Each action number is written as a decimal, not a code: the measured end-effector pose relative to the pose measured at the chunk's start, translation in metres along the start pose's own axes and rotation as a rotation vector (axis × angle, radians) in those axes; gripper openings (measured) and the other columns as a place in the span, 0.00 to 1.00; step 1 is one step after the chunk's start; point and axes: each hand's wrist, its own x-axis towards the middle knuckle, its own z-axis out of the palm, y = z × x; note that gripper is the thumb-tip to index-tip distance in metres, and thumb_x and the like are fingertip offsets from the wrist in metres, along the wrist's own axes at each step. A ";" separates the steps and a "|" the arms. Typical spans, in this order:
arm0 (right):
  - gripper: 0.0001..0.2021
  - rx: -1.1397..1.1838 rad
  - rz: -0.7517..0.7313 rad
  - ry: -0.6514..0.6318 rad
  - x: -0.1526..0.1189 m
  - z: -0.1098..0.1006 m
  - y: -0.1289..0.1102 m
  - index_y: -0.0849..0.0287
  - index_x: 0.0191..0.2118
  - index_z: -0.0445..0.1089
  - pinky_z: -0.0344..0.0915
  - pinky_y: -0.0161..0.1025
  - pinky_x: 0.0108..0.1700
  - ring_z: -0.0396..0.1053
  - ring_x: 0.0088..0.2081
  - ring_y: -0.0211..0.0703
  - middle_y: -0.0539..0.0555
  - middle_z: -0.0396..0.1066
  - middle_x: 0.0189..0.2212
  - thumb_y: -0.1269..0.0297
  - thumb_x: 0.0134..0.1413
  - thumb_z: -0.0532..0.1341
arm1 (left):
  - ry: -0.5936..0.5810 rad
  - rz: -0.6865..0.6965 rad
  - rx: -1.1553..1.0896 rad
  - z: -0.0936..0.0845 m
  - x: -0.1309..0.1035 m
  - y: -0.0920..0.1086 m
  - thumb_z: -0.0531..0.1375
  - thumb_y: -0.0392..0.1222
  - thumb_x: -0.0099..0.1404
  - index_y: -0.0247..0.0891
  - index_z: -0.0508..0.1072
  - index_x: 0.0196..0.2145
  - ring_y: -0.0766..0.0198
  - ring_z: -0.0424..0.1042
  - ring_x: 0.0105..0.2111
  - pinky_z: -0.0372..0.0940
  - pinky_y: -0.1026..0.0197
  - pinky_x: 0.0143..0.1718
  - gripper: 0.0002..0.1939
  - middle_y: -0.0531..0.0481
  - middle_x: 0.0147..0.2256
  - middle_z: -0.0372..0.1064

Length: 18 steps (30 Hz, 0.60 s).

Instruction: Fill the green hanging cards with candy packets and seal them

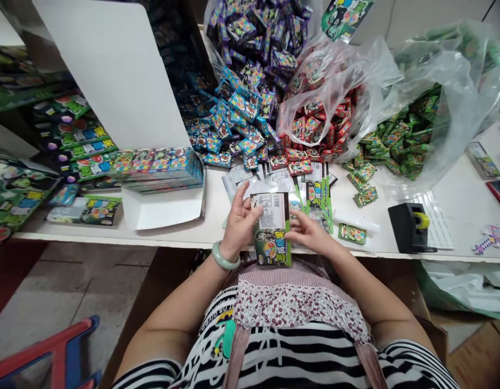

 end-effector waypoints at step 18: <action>0.07 -0.346 -0.339 0.130 -0.003 0.013 -0.062 0.55 0.40 0.67 0.68 0.37 0.36 0.69 0.32 0.35 0.50 0.72 0.33 0.57 0.61 0.61 | -0.111 0.134 0.552 -0.017 -0.023 0.051 0.62 0.52 0.67 0.39 0.76 0.39 0.67 0.70 0.28 0.67 0.65 0.31 0.13 0.51 0.31 0.73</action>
